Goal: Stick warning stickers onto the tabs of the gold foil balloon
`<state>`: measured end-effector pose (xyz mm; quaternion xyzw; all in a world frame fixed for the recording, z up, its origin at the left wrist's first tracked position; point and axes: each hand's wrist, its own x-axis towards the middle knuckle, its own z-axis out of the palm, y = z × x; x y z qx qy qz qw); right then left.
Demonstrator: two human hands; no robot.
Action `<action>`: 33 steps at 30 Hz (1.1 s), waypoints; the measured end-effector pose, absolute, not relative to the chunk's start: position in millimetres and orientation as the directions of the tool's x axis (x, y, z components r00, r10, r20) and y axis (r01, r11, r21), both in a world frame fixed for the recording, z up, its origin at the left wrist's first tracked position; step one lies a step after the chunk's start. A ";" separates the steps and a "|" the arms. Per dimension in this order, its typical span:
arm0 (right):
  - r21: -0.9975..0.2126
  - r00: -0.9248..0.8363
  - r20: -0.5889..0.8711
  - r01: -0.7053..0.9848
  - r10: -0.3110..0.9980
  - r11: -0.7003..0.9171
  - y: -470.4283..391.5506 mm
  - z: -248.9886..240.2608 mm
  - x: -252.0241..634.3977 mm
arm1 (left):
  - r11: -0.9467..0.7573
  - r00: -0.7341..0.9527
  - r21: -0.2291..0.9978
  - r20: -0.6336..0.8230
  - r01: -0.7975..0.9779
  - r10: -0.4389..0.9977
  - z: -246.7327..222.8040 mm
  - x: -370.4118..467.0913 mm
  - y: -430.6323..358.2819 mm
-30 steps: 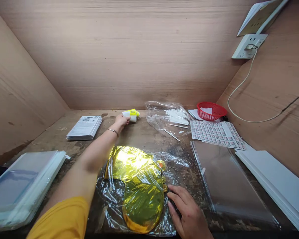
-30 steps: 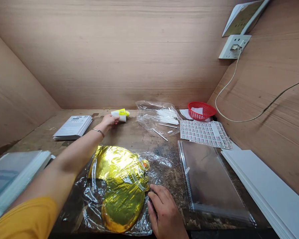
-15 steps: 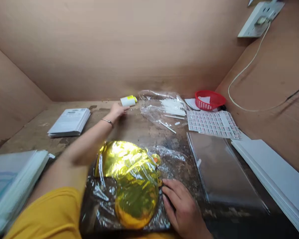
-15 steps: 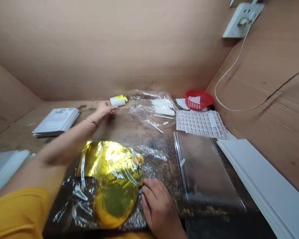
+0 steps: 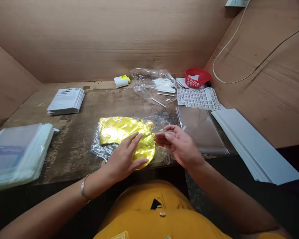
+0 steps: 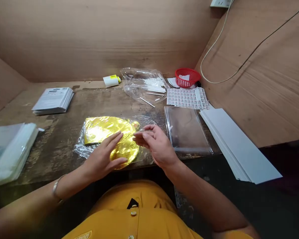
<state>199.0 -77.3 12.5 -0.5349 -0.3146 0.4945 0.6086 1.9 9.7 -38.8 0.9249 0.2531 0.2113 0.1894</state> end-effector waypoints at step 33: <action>-0.463 -0.285 0.015 0.848 0.958 0.259 -50.2 35.6 212.8 | -0.547 0.363 0.836 0.495 0.051 0.790 -37.7 27.3 -8.8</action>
